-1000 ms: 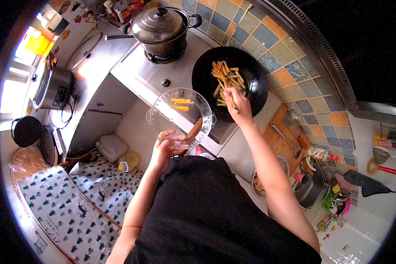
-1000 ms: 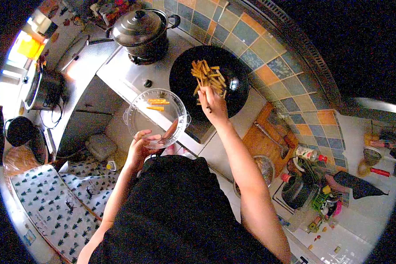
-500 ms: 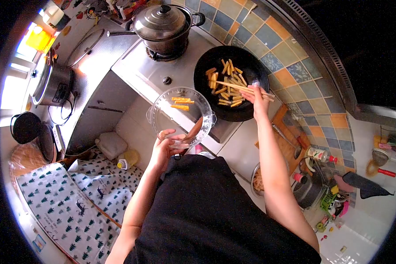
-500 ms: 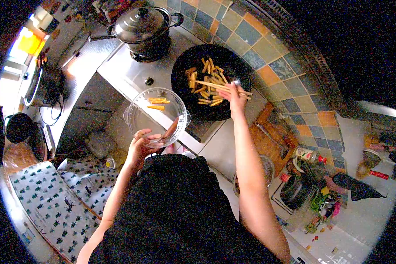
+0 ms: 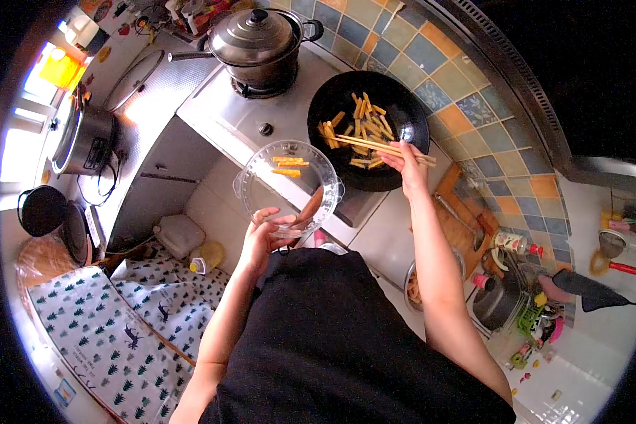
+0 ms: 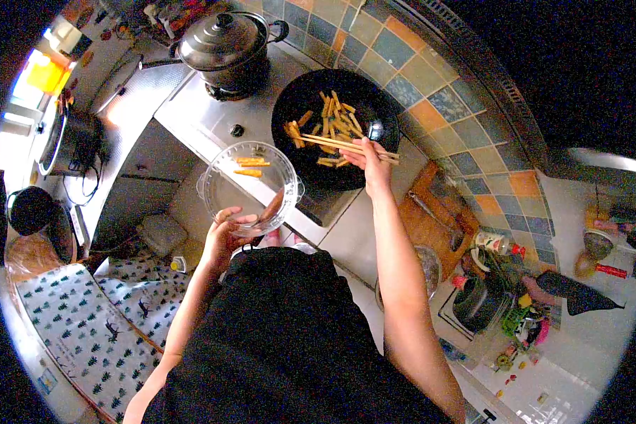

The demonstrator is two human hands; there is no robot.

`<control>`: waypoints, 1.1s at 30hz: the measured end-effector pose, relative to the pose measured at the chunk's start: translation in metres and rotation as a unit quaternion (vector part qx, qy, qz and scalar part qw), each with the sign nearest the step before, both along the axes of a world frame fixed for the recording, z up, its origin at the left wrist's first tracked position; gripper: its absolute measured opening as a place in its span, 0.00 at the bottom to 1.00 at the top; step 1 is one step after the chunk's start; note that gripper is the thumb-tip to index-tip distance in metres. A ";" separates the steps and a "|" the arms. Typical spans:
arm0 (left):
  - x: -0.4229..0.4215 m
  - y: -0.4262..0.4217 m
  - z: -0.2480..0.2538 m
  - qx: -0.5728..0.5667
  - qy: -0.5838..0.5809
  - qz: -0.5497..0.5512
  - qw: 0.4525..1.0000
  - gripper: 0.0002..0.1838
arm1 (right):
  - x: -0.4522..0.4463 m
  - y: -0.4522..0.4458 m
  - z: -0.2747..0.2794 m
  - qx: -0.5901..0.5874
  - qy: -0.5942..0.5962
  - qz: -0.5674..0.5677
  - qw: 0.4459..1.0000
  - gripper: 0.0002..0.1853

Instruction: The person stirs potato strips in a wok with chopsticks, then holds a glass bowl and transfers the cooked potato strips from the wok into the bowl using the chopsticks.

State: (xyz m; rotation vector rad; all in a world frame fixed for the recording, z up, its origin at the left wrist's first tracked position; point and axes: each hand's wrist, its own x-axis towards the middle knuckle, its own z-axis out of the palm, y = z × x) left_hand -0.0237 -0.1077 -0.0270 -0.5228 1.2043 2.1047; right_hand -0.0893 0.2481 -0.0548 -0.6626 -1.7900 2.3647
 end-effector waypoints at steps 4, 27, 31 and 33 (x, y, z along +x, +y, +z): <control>0.002 0.000 0.002 -0.005 -0.003 -0.005 1.000 0.20 | 0.001 -0.006 0.009 0.010 -0.003 0.004 1.000 0.18; 0.003 -0.004 0.002 -0.010 -0.006 -0.004 1.000 0.21 | -0.001 -0.007 0.007 0.018 0.006 -0.001 1.000 0.20; 0.003 -0.004 0.000 -0.004 -0.004 -0.003 1.000 0.21 | -0.001 -0.007 0.008 0.015 0.005 -0.001 1.000 0.20; 0.002 -0.004 0.000 -0.002 -0.004 -0.004 1.000 0.21 | -0.001 -0.008 0.010 0.015 -0.004 0.001 1.000 0.19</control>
